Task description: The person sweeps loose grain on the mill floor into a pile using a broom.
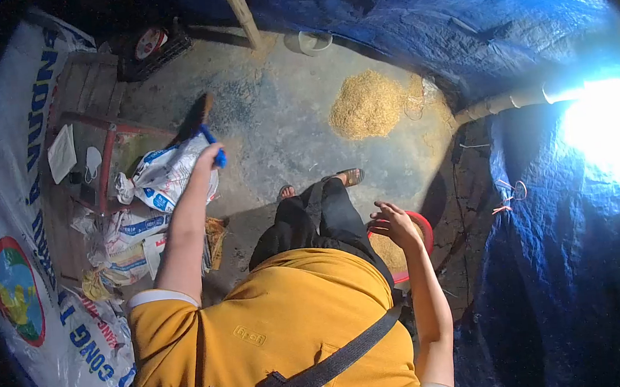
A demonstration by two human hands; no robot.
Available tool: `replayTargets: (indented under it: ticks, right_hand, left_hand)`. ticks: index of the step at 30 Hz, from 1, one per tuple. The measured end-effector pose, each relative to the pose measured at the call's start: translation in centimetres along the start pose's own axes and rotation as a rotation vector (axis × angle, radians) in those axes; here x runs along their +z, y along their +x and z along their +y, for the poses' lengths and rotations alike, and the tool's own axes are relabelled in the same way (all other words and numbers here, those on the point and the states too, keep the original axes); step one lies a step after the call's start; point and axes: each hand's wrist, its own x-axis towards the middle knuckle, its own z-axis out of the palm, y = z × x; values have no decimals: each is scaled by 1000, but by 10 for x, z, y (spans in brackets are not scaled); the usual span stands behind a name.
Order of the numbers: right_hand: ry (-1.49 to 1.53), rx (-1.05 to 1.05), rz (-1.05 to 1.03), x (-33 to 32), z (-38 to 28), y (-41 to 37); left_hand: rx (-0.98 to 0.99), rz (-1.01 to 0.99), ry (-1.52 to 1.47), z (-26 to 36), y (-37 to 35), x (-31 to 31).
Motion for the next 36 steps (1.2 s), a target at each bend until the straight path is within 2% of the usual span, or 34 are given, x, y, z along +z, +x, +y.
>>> replayTargets:
  ticks: [1,3,5,6,8,11,15,17,19,21,23,25,27,29,30,32,36]
  right_hand:
    - [-6,8,-4,-4,0,4]
    - [144,-3,19,-8,-1,10]
    - [148,-17,27,-5,-10,16]
    - [146,-34,18,-5,-14,20]
    - [152,-53,3,-2,-22,27]
    - [131,-69,-18,2,-28,31]
    - [138,-101,-34,-10,-21,32]
    - [163,-110,-27,-18,-16,29]
    - [209,-96,4,-23,-10,25]
    - [223,-97,29,-28,-6,24]
    - [229,-95,41,-29,-6,21]
    - [234,-98,54,-31,-4,21]
    - [224,-117,42,-33,-3,24]
    - [229,-119,54,-30,-7,21]
    - [226,-121,65,-29,-8,19]
    - [226,-125,58,-31,-6,20]
    - [203,-126,65,-31,-5,21]
  left_hand:
    - [49,13,-35,-8,-15,31]
    - [79,-176,-132,-30,-25,61]
    - [-111,-394,-382,-48,-46,77]
    - [-112,-390,-382,-50,-66,79]
    - [-199,-558,-642,-37,-115,80]
    - [-260,-656,-662,-23,-144,67]
    - [-156,-539,-541,9,-154,52]
    - [-97,-381,-515,18,-111,46]
    - [107,-385,-247,31,-65,50]
    - [197,-392,-167,45,-22,71]
    - [-14,-335,-292,54,11,108]
    - [7,-264,-218,52,6,158]
    - [-30,-378,-68,37,3,194]
    - [5,-411,193,19,-25,221]
    - [13,-406,170,11,-38,230]
    - [-28,-401,79,1,-65,228]
    - [-108,-589,-77,3,-117,174]
